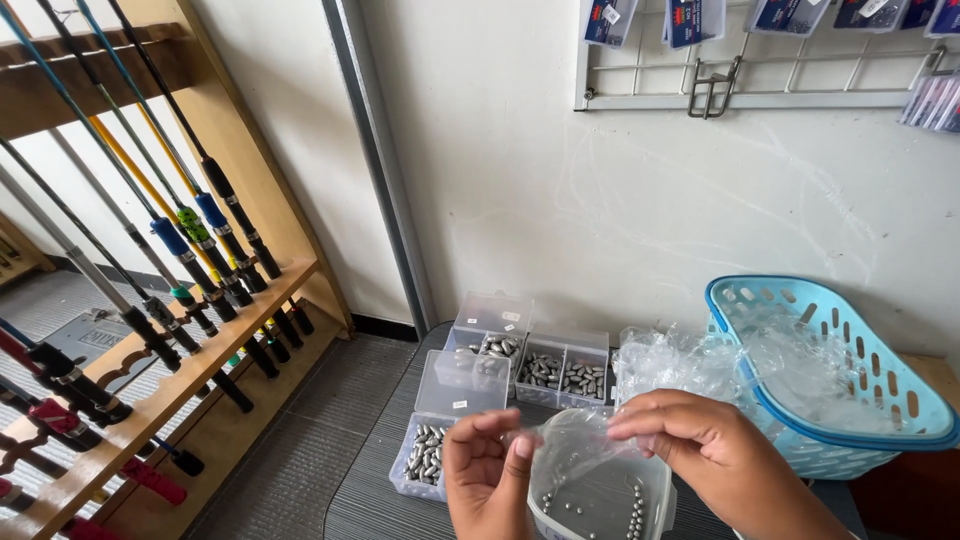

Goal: The person repeatedly picks small silver cylindrical weights from a clear plastic container and places them into small transparent plastic bags. The filled bags are then placed into a blue basket. The process is repeated multiple times throughout the clip.

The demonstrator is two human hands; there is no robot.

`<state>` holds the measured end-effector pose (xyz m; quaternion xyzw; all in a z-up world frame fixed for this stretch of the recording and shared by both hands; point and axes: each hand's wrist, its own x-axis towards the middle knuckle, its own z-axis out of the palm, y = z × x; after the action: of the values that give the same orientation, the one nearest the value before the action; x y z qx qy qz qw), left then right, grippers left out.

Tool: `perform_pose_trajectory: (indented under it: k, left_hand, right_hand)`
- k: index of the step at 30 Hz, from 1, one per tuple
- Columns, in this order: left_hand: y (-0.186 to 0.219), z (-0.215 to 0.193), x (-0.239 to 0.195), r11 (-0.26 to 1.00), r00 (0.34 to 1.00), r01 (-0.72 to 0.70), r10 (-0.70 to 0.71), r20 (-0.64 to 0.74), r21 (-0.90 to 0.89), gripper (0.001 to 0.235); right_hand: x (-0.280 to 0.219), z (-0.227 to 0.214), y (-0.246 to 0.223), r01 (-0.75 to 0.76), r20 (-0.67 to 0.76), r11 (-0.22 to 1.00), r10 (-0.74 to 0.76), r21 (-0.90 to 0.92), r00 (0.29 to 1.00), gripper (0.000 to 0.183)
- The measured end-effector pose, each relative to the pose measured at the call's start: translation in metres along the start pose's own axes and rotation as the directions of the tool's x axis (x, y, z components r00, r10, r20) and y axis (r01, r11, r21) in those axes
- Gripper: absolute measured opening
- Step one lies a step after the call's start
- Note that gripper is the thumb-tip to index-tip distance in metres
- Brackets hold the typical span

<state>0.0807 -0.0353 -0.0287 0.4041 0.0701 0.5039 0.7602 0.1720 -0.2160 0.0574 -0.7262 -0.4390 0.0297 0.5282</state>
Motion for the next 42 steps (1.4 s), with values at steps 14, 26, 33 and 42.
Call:
perform_pose_trajectory:
  k: [14, 26, 33, 42]
  left_hand:
    - [-0.033, -0.004, -0.006, 0.987, 1.000, -0.005, 0.003, -0.015, -0.162, 0.042]
    - [0.023, -0.006, 0.010, 0.993, 0.985, 0.096, -0.105, 0.135, 0.071, 0.012]
    - [0.018, -0.049, 0.041, 0.953, 0.994, 0.105, -0.102, -0.024, 0.283, 0.035]
    - [0.028, -0.081, 0.067, 0.918, 0.999, 0.050, -0.038, -0.038, 0.393, 0.014]
  right_hand:
    - [-0.007, -0.001, -0.008, -0.108, -0.038, 0.991, 0.112, 0.082, 0.993, 0.050]
    - [0.006, 0.002, 0.003, -0.306, 0.112, 0.901, 0.285, 0.308, 0.952, 0.060]
    - [0.043, 0.045, 0.038, -0.222, 0.552, 0.783, 0.579, -0.581, 0.599, 0.049]
    - [0.037, 0.112, 0.130, 0.270, 0.699, 0.711, 0.418, -0.649, 0.580, 0.056]
